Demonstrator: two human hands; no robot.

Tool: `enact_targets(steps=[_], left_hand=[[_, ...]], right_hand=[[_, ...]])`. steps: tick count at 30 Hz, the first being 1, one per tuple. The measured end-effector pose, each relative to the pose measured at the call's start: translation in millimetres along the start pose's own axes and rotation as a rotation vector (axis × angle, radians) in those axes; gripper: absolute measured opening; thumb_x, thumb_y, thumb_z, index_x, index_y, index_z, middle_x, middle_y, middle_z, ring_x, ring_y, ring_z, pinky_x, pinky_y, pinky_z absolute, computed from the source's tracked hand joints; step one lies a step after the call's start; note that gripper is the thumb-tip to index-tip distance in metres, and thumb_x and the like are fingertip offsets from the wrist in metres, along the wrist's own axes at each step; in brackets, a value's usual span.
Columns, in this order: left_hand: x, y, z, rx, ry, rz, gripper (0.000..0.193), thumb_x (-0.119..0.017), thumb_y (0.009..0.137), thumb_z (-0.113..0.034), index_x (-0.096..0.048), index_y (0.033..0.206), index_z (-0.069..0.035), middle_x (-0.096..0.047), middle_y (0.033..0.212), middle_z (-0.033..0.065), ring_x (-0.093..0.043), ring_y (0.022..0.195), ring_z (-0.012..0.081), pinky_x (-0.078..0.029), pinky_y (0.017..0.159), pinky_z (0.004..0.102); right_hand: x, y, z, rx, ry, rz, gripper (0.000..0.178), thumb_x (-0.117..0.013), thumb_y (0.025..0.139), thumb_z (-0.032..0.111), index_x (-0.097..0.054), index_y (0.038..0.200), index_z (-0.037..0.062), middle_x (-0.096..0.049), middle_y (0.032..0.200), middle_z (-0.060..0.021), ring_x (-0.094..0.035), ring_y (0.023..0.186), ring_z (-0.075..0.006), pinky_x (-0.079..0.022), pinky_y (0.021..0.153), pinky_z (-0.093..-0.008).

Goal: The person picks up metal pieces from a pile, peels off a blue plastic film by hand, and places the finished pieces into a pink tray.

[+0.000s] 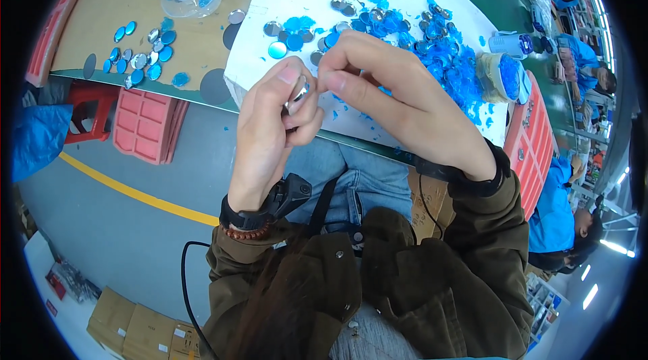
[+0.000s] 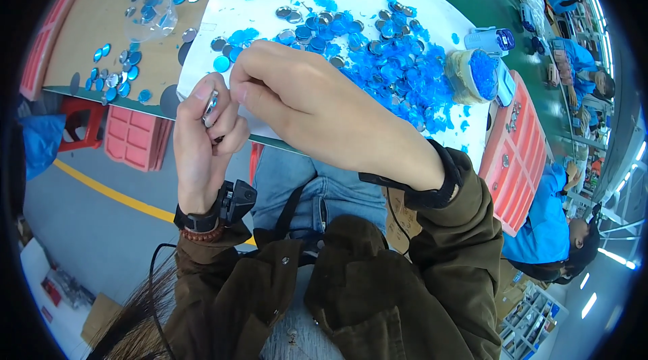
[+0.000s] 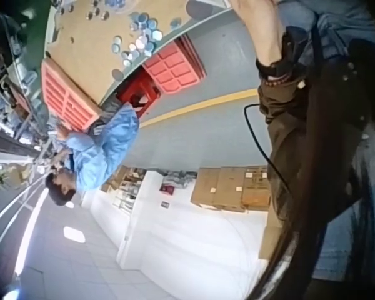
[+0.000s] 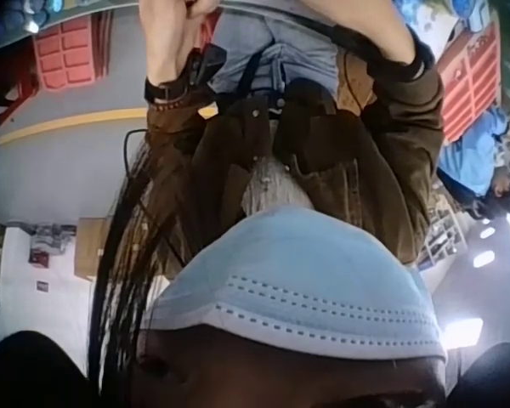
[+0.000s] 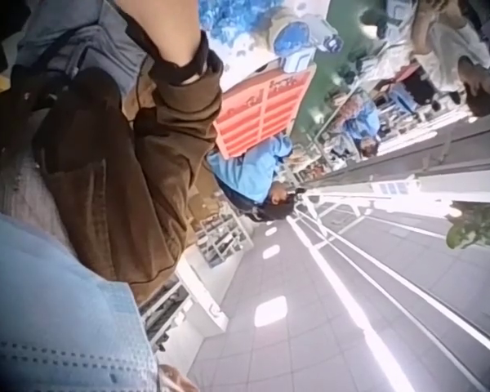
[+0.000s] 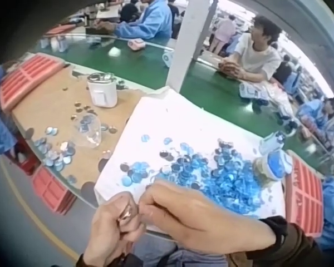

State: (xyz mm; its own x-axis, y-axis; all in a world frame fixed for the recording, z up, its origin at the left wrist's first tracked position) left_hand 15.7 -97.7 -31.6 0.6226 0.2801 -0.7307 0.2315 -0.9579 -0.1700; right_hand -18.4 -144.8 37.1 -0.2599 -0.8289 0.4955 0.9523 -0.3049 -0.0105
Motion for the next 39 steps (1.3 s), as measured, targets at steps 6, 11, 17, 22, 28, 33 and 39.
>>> enact_targets(steps=[6,11,17,22,28,33,39], left_hand=[[6.5,0.2,2.5,-0.016,0.108,-0.104,0.025,-0.034,0.088,-0.025,-0.037,0.070,-0.007,-0.026,0.055,-0.0041,-0.020,0.045,0.0037,-0.015,0.040,0.0195],[4.1,-6.9,-14.5,-0.194,0.282,-0.197,0.024,-0.036,0.089,-0.025,-0.041,0.075,-0.006,-0.030,0.058,-0.0040,-0.023,0.047,0.0028,-0.016,0.041,0.0183],[6.0,-12.2,-24.6,-0.311,0.366,-0.318,0.024,-0.037,0.089,-0.025,-0.042,0.077,-0.005,-0.031,0.058,-0.0041,-0.024,0.047,0.0025,-0.017,0.041,0.0177],[7.4,-7.4,-18.1,-0.249,0.222,-0.222,0.024,-0.037,0.089,-0.025,-0.042,0.077,-0.005,-0.030,0.057,-0.0042,-0.024,0.045,0.0026,-0.017,0.040,0.0181],[7.0,-5.9,-15.8,-0.239,0.180,-0.197,0.023,-0.037,0.089,-0.024,-0.041,0.078,-0.005,-0.029,0.057,-0.0045,-0.024,0.045,0.0024,-0.017,0.039,0.0183],[7.1,-7.1,-16.7,-0.244,0.241,-0.228,0.023,-0.037,0.089,-0.024,-0.041,0.077,-0.005,-0.030,0.058,-0.0046,-0.024,0.046,0.0021,-0.017,0.040,0.0177],[4.0,-9.2,-18.6,-0.263,0.329,-0.249,0.023,-0.038,0.089,-0.023,-0.042,0.076,-0.005,-0.031,0.060,-0.0046,-0.024,0.047,0.0022,-0.017,0.040,0.0176]], right_hand=[[-3.7,-2.4,-2.6,-0.130,0.225,0.026,0.015,-0.047,0.085,0.015,-0.049,0.087,0.0002,-0.045,0.073,0.0001,-0.039,0.065,-0.0055,-0.033,0.054,-0.0195],[-19.9,-7.6,-22.4,-0.397,0.602,0.115,0.015,-0.048,0.084,0.015,-0.051,0.088,0.0003,-0.045,0.066,0.0018,-0.040,0.058,-0.0037,-0.032,0.049,-0.0176],[-24.4,-9.3,-25.7,-0.440,0.742,0.077,0.014,-0.049,0.083,0.014,-0.052,0.086,0.0005,-0.045,0.062,0.0019,-0.040,0.054,-0.0035,-0.032,0.046,-0.0173],[-15.6,-7.9,-26.8,-0.364,0.650,0.014,0.014,-0.049,0.083,0.014,-0.051,0.086,0.0005,-0.045,0.064,0.0018,-0.041,0.055,-0.0033,-0.032,0.046,-0.0172],[-13.9,-6.5,-23.0,-0.316,0.588,-0.032,0.015,-0.049,0.083,0.014,-0.051,0.088,0.0002,-0.046,0.066,0.0015,-0.042,0.058,-0.0028,-0.034,0.047,-0.0173],[-13.4,-5.8,-21.2,-0.314,0.593,-0.021,0.015,-0.049,0.083,0.014,-0.052,0.087,-0.0001,-0.047,0.066,0.0016,-0.042,0.057,-0.0025,-0.034,0.047,-0.0171],[-9.6,-8.6,-22.9,-0.368,0.480,0.011,0.015,-0.050,0.083,0.014,-0.053,0.086,0.0003,-0.047,0.066,0.0019,-0.041,0.053,-0.0025,-0.033,0.044,-0.0167]])
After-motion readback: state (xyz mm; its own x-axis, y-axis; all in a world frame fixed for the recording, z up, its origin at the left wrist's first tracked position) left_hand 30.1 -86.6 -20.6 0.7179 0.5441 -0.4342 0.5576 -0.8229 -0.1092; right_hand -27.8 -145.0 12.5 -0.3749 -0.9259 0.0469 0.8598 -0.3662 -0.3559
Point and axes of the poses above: each hand's wrist, its own y-axis towards the middle knuckle, its own x-axis out of the back of the hand, z = x × y, the point moved 10 cm from there along y, towards the middle knuckle
